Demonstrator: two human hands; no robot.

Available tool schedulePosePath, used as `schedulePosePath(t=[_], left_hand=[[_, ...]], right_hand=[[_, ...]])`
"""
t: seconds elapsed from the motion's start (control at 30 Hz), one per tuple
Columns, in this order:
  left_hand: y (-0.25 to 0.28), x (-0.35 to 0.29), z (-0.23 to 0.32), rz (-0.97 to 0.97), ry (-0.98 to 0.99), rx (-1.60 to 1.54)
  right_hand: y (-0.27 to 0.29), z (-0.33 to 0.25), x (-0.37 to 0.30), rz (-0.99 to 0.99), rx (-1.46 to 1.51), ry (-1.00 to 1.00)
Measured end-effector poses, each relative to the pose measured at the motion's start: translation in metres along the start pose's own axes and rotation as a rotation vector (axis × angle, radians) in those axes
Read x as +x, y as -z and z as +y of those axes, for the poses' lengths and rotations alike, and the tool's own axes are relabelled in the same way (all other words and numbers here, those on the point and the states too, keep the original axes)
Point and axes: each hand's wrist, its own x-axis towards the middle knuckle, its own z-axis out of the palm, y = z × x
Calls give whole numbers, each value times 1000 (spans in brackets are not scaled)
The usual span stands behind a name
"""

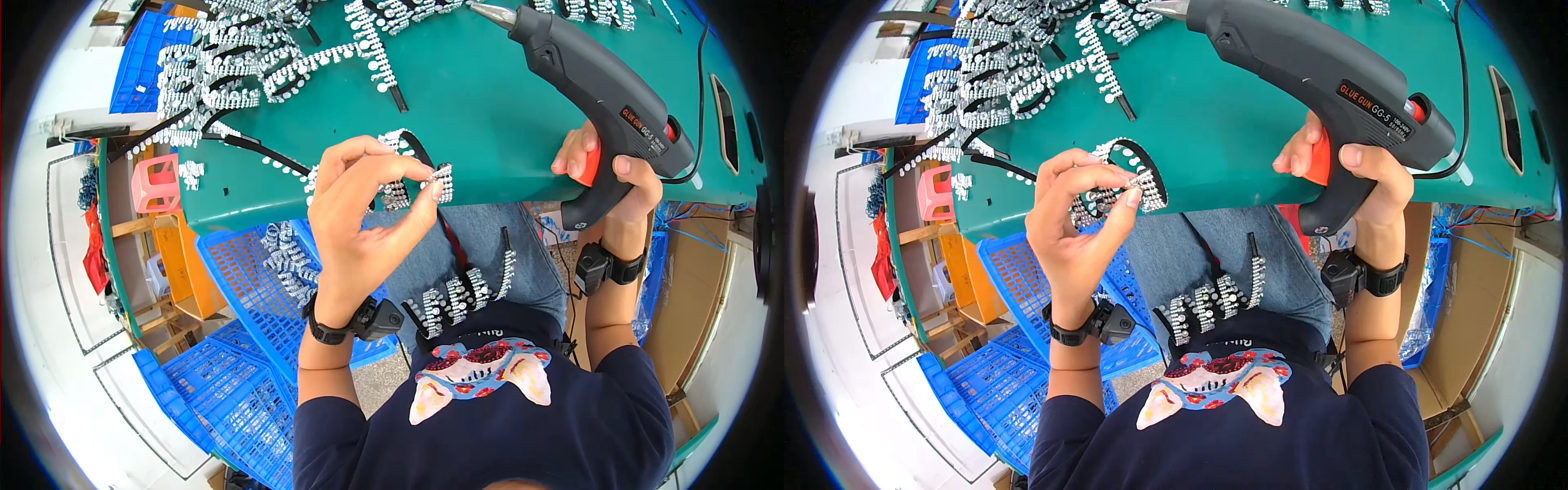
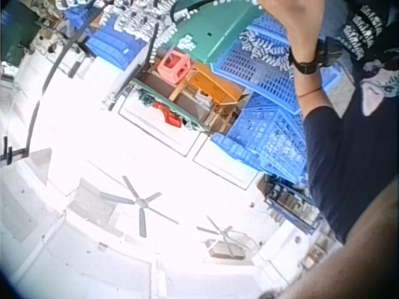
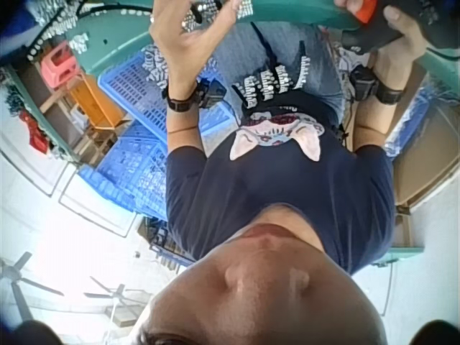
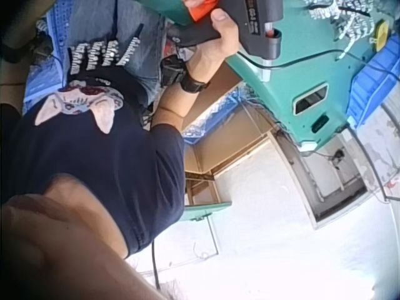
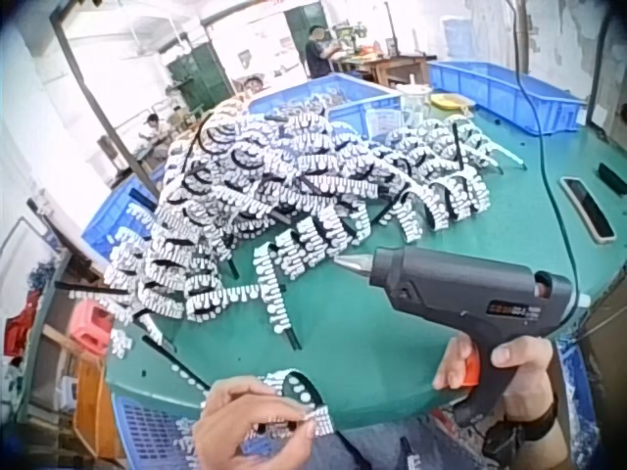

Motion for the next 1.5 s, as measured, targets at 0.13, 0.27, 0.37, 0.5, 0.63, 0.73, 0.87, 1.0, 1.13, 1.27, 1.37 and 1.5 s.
schedulePosePath(t=[0.13, 0.27, 0.37, 0.5, 0.63, 0.73, 0.87, 1.0, 1.13, 1.27, 1.37, 1.5], left_hand=[[0, 0, 0, 3, -4, 7], [-1, 0, 4, 23, 43, -14], [-2, 0, 4, 35, 84, -33], [-2, 0, 2, 29, 54, -6], [0, 2, 6, -7, 54, 12], [-3, 5, 6, 3, 16, 89], [-4, 7, 5, -18, -30, 137], [-6, 7, 5, -1, -57, 167], [-7, 8, 4, -1, -64, 177], [-7, 8, 5, 0, -63, 175], [-6, 8, 6, -6, -59, 179], [-7, 8, 4, -15, -62, 177]], right_hand=[[7, -2, 0, -50, 6, -58], [6, -2, 0, -43, 8, -58], [6, -2, 0, -38, 8, -57], [6, -1, -1, -25, 9, -45], [6, -1, 0, -28, 11, -40], [4, -2, 0, -26, 5, -34], [5, -1, -1, -23, 7, -28], [2, 0, -1, -15, 6, -9], [0, 0, 0, -1, 8, 12], [0, 0, 0, -11, 10, 18], [2, 0, 0, -14, 8, 23], [8, 0, 0, -55, 18, -24]])
